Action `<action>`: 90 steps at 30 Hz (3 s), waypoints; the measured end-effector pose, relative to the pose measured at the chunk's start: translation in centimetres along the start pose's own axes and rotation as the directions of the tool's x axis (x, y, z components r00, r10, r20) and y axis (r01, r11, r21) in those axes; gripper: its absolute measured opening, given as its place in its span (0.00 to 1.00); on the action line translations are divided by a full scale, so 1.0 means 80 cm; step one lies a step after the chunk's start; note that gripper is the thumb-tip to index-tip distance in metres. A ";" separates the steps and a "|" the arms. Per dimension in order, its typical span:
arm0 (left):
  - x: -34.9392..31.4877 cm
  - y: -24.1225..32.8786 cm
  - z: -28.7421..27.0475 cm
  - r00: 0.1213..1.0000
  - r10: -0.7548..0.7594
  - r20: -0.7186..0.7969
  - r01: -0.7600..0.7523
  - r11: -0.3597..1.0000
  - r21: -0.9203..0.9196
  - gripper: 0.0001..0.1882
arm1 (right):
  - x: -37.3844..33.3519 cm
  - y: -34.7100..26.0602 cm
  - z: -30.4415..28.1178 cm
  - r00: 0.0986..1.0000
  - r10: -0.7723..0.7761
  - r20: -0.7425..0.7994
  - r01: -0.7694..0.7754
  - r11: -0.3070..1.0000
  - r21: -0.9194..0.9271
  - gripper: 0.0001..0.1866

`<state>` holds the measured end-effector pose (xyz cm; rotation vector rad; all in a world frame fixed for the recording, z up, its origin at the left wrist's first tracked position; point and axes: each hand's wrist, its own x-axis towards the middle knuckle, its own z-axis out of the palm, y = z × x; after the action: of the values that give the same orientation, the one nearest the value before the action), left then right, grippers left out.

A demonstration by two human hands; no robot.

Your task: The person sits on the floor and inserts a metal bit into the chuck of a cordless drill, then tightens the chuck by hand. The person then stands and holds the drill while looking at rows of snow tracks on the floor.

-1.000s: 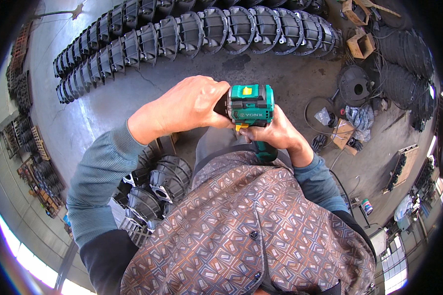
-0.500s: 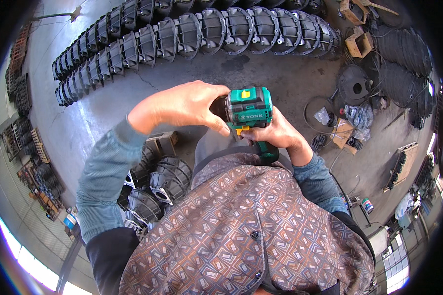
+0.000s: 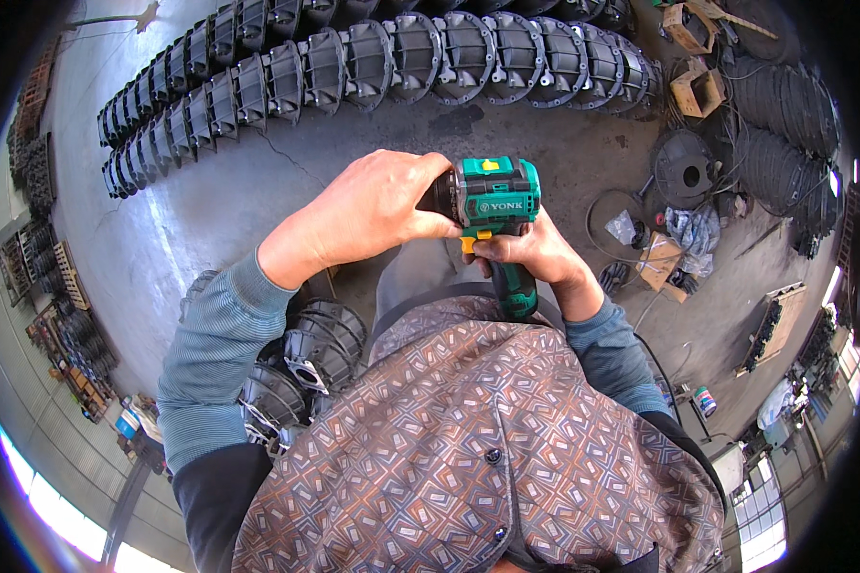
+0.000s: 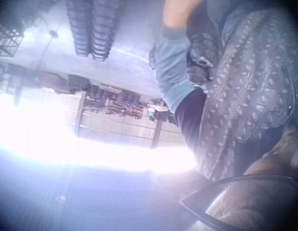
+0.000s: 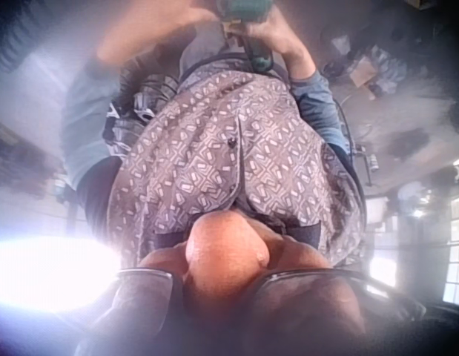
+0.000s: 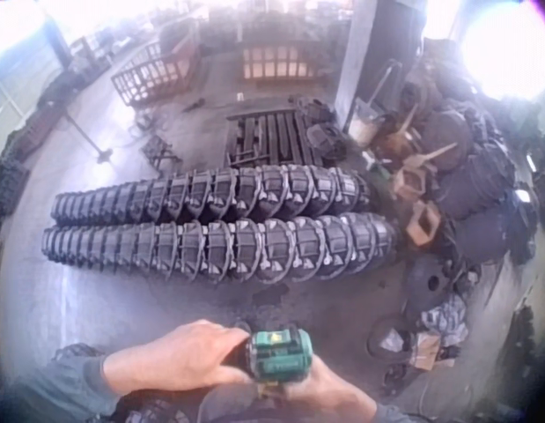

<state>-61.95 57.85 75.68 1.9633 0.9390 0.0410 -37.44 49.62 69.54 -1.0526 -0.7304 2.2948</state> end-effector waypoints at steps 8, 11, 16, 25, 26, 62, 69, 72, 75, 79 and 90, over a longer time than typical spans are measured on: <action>0.011 -0.003 -0.009 0.966 -0.122 0.229 0.171 0.963 -0.207 0.30 | -0.004 0.014 -0.001 1.000 -0.014 -0.023 0.015 1.000 0.027 0.16; 0.014 -0.007 -0.009 0.956 -0.109 0.273 0.171 0.962 -0.213 0.31 | -0.005 0.014 -0.004 1.000 0.026 -0.015 -0.026 0.999 0.034 0.16; 0.019 -0.027 0.002 0.954 -0.033 0.298 0.110 0.963 -0.248 0.32 | -0.011 0.012 -0.005 1.000 0.026 0.015 -0.026 1.000 0.013 0.17; 0.029 -0.026 -0.004 0.797 -0.123 0.591 0.497 0.691 -0.525 0.27 | -0.010 0.013 -0.012 0.999 0.030 0.036 -0.031 0.999 0.031 0.17; 0.030 -0.027 -0.004 0.799 -0.134 0.586 0.490 0.711 -0.505 0.28 | -0.009 0.013 -0.012 0.999 0.019 0.026 -0.020 0.999 0.031 0.17; 0.044 -0.025 0.090 0.692 -0.401 -0.600 0.267 0.915 -0.304 0.17 | 0.000 0.041 -0.156 0.886 -0.025 -0.463 0.195 0.926 0.324 0.20; 0.048 -0.079 0.206 0.668 -0.729 -0.146 0.515 0.595 -0.617 0.17 | 0.015 0.051 -0.276 0.697 -0.015 -0.717 0.232 0.951 0.206 0.16; 0.067 -0.104 0.227 0.674 -0.736 -0.056 0.580 0.575 -0.577 0.17 | 0.026 0.052 -0.304 0.653 0.003 -0.757 0.226 0.954 0.198 0.16; 0.098 -0.143 0.231 0.709 -0.704 -0.028 0.578 0.604 -0.548 0.19 | 0.037 0.067 -0.334 0.619 0.027 -0.785 0.197 0.962 0.189 0.15; 0.133 -0.174 0.239 0.668 -0.744 -0.022 0.591 0.548 -0.592 0.19 | 0.071 0.068 -0.345 0.627 -0.007 -0.779 0.150 0.982 0.111 0.13; 0.171 -0.201 0.380 0.427 -0.904 -0.020 0.553 0.278 -0.785 0.17 | 0.176 0.084 -0.452 0.706 0.031 -0.708 -0.116 0.991 -0.072 0.10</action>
<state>-50.25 48.70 41.78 0.5977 1.8359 0.2892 -18.38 63.03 37.78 -1.8869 -0.4893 1.6773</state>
